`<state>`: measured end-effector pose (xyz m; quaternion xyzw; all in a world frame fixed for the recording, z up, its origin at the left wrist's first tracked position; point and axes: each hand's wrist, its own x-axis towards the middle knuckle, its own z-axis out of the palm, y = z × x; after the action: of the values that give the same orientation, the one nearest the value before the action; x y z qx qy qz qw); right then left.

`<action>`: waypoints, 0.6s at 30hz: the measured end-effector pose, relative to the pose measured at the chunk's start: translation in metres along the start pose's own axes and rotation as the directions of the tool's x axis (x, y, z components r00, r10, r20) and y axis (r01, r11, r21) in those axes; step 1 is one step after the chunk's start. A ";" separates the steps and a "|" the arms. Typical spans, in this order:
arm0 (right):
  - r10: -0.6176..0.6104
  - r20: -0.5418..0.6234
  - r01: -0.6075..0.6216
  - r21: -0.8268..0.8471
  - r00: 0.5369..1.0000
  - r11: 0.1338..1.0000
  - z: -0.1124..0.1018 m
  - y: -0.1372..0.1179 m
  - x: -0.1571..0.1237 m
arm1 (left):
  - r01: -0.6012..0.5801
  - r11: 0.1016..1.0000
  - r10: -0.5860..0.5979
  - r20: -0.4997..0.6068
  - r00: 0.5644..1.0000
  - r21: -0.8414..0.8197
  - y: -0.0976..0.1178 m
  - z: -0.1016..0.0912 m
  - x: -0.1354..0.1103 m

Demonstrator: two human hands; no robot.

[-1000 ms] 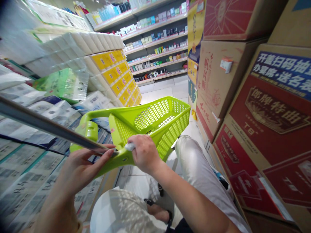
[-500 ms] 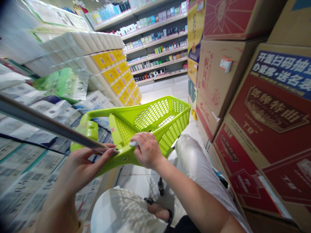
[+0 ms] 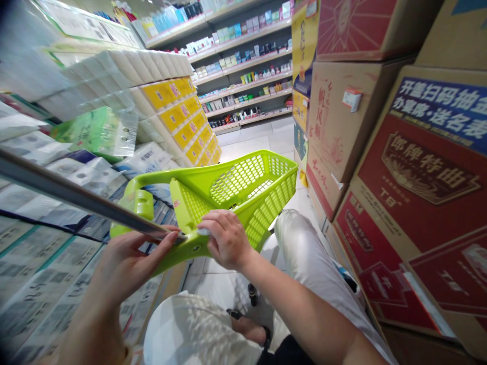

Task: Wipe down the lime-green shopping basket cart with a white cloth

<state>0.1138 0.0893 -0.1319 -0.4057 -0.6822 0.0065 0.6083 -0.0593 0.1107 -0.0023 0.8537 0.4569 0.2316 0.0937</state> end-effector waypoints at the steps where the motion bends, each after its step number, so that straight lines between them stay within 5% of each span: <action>1: 0.023 -0.017 -0.024 -0.022 1.000 0.999 -0.005 0.012 -0.002 | 0.010 1.000 -0.010 0.009 1.000 -0.004 0.000 0.000 0.000; 4: 0.133 -0.077 -0.140 -0.091 0.988 0.986 -0.015 0.034 -0.004 | 0.031 1.000 -0.031 0.012 0.999 -0.003 0.001 0.000 0.000; 7: 0.219 -0.145 -0.233 -0.083 0.965 0.969 -0.012 0.022 -0.003 | 0.051 0.998 -0.051 -0.010 0.999 0.037 0.003 0.003 0.000; 13: 0.069 -0.055 -0.066 0.050 0.996 0.997 0.009 -0.033 0.001 | 0.050 0.996 -0.046 -0.052 0.998 0.072 0.010 0.004 0.001; 18: 0.004 -0.007 -0.004 -0.009 1.000 1.000 -0.010 0.010 -0.003 | 0.052 0.996 -0.050 -0.021 0.999 0.073 0.007 0.001 -0.002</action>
<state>0.1272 0.0896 -0.1375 -0.4098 -0.6794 0.0031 0.6087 -0.0543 0.1054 -0.0008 0.8425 0.4875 0.2202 0.0637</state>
